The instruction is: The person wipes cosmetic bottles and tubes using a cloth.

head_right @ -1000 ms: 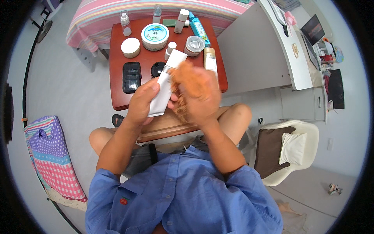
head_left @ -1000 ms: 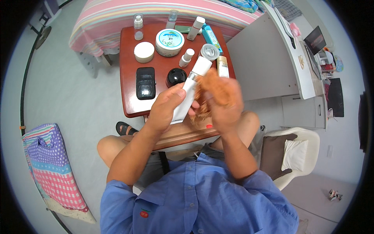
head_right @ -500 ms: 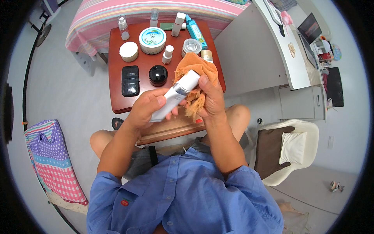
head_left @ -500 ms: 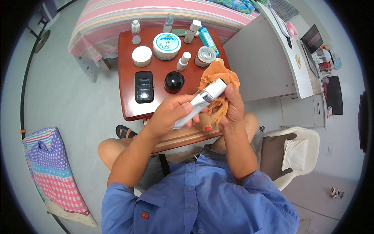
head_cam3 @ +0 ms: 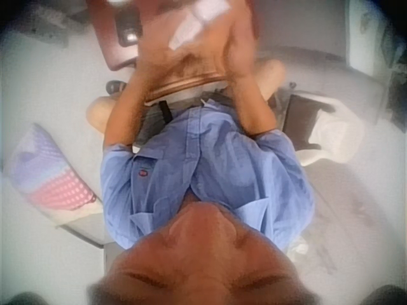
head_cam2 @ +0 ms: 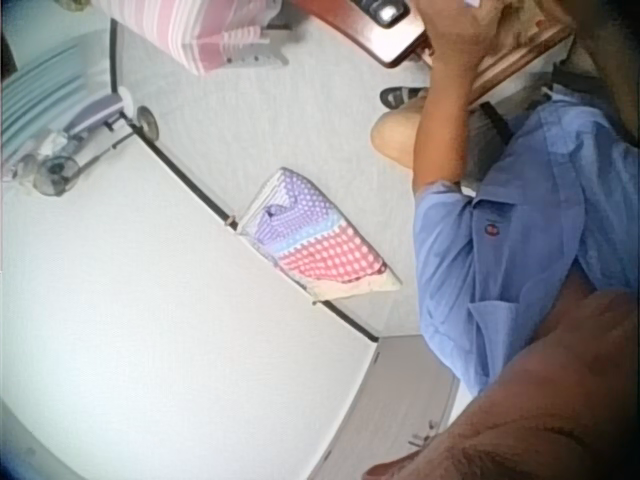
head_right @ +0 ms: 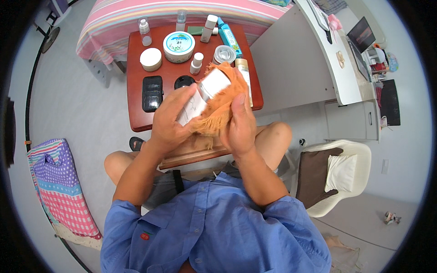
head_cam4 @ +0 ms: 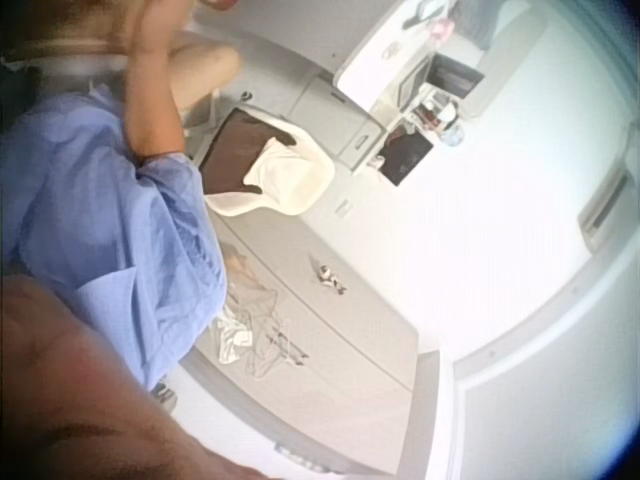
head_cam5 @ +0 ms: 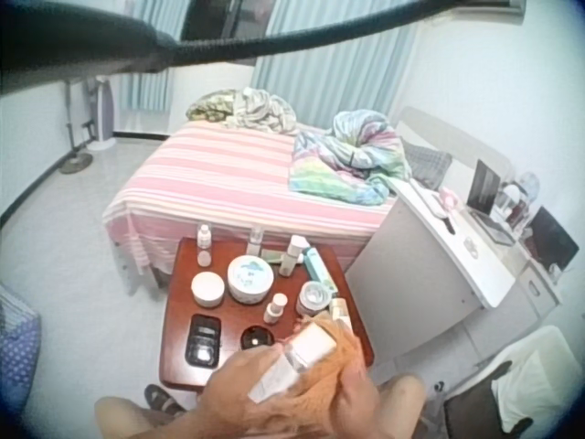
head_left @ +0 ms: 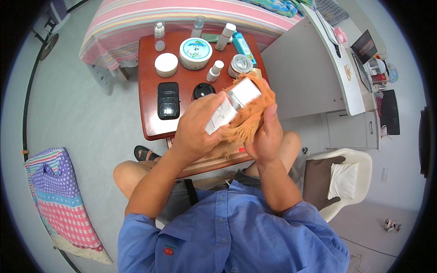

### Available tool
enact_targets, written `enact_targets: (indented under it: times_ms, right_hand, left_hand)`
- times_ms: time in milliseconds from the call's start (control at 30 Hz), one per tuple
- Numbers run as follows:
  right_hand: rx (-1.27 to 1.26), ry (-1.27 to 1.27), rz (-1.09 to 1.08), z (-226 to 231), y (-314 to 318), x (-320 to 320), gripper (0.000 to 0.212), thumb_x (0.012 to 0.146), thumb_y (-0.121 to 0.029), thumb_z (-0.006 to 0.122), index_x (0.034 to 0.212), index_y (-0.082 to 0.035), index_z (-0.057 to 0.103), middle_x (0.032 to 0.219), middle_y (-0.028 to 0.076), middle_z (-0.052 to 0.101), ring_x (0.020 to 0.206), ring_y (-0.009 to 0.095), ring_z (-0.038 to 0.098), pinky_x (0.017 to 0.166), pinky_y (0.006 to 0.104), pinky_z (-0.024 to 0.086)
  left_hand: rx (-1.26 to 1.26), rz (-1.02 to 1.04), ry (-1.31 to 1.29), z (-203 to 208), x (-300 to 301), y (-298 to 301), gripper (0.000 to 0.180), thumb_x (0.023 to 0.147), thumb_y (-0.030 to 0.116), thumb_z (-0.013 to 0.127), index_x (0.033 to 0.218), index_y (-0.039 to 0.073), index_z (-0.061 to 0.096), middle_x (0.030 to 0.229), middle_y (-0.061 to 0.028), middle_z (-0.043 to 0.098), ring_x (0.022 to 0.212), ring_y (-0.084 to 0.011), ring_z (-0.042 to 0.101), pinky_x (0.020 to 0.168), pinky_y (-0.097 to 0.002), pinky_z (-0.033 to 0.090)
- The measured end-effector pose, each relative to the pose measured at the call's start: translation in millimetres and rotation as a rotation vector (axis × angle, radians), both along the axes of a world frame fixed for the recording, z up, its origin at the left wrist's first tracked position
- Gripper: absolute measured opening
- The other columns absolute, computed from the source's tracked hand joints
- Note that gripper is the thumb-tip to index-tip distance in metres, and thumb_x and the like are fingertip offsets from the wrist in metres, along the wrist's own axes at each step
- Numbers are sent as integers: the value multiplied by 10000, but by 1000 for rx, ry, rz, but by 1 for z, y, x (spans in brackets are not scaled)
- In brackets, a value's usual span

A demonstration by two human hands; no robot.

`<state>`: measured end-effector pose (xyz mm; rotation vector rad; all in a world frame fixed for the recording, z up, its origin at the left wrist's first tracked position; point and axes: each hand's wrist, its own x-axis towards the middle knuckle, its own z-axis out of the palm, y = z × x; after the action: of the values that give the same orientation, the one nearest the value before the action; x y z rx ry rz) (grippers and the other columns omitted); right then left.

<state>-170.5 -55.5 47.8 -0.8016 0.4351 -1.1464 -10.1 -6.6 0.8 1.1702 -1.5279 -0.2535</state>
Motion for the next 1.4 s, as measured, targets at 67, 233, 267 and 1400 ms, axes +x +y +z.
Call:
enact_targets:
  times_ms: [67,233,267,1400]
  right_hand:
    - [-73,87,-66,4,-12,-4,621,1061,-333,531,1540,-14,297,1487,161,473,1338,270,518,1131,430,431]
    - [-261,236,-11,17,-31,-33,714,928,-275,752,1455,63,408,1381,219,562,1240,284,609,1059,388,508]
    - [-327,299,26,18,-33,-38,748,901,-291,784,1446,67,417,1386,223,558,1237,282,612,1059,388,509]
    - [-1162,956,-349,-18,-11,-4,435,746,35,777,1150,-41,637,1088,150,640,972,306,650,867,371,532]
  left_hand:
    - [112,-199,86,-1,0,3,674,779,109,783,1405,24,546,1327,-201,602,1187,-367,599,1008,-418,484]
    - [322,-469,306,11,9,4,609,866,116,735,1434,22,537,1353,-166,602,1225,-269,602,1036,-361,465]
    - [322,-468,307,6,8,4,609,866,116,735,1434,22,537,1353,-166,602,1225,-269,602,1036,-361,465]
    - [561,-607,1241,-11,-3,-2,472,1087,305,443,1431,-16,495,1089,-80,672,818,-110,644,727,-244,537]
